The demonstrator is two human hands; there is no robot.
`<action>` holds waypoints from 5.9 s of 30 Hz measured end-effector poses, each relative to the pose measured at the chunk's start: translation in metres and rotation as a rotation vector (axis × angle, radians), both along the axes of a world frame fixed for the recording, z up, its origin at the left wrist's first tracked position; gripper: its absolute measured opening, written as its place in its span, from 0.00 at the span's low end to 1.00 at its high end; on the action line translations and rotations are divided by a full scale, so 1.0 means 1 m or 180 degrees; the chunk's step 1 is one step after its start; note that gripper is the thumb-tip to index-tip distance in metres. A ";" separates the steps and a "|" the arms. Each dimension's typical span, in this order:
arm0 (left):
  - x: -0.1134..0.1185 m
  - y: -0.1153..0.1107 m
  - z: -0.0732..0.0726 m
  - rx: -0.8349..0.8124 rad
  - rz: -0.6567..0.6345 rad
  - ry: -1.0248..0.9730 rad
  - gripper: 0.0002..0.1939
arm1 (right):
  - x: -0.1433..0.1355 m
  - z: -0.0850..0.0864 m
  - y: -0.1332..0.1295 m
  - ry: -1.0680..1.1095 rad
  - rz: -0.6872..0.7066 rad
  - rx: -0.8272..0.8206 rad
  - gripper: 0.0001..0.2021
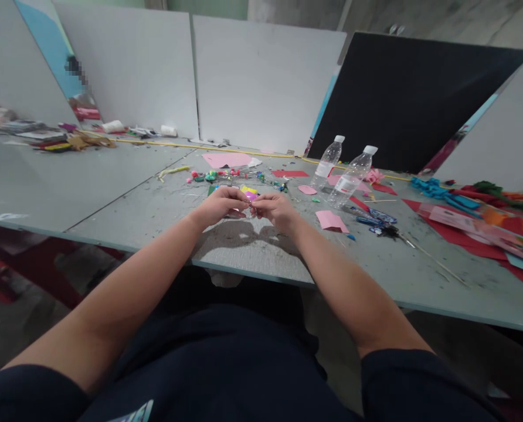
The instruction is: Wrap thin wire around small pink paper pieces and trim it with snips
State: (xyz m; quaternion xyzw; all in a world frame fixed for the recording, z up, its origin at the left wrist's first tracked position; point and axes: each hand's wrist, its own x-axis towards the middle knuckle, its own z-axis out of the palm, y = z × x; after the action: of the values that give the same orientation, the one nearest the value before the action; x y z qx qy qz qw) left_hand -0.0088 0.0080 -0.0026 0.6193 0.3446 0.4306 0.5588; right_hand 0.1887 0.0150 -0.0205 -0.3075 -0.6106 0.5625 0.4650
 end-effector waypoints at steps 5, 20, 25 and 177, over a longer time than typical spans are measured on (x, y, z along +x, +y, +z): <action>0.001 0.002 -0.001 0.0053 0.0055 -0.0045 0.12 | 0.002 0.004 -0.001 0.0002 -0.0058 -0.0221 0.14; -0.002 0.003 -0.006 0.0023 -0.0179 -0.0133 0.12 | -0.003 0.003 -0.007 0.0143 0.0245 -0.0419 0.12; -0.001 0.000 -0.006 0.0012 -0.0330 -0.0207 0.11 | -0.003 0.002 -0.006 0.0031 0.0426 -0.0575 0.09; 0.008 0.001 -0.007 -0.0299 0.0451 -0.0139 0.12 | -0.003 -0.007 -0.004 -0.2386 -0.1170 0.3210 0.09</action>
State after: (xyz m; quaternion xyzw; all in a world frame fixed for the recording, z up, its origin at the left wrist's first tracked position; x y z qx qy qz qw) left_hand -0.0007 0.0093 -0.0096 0.5569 0.3951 0.4658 0.5628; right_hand 0.1859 0.0114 -0.0272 -0.3264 -0.8577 -0.0268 0.3963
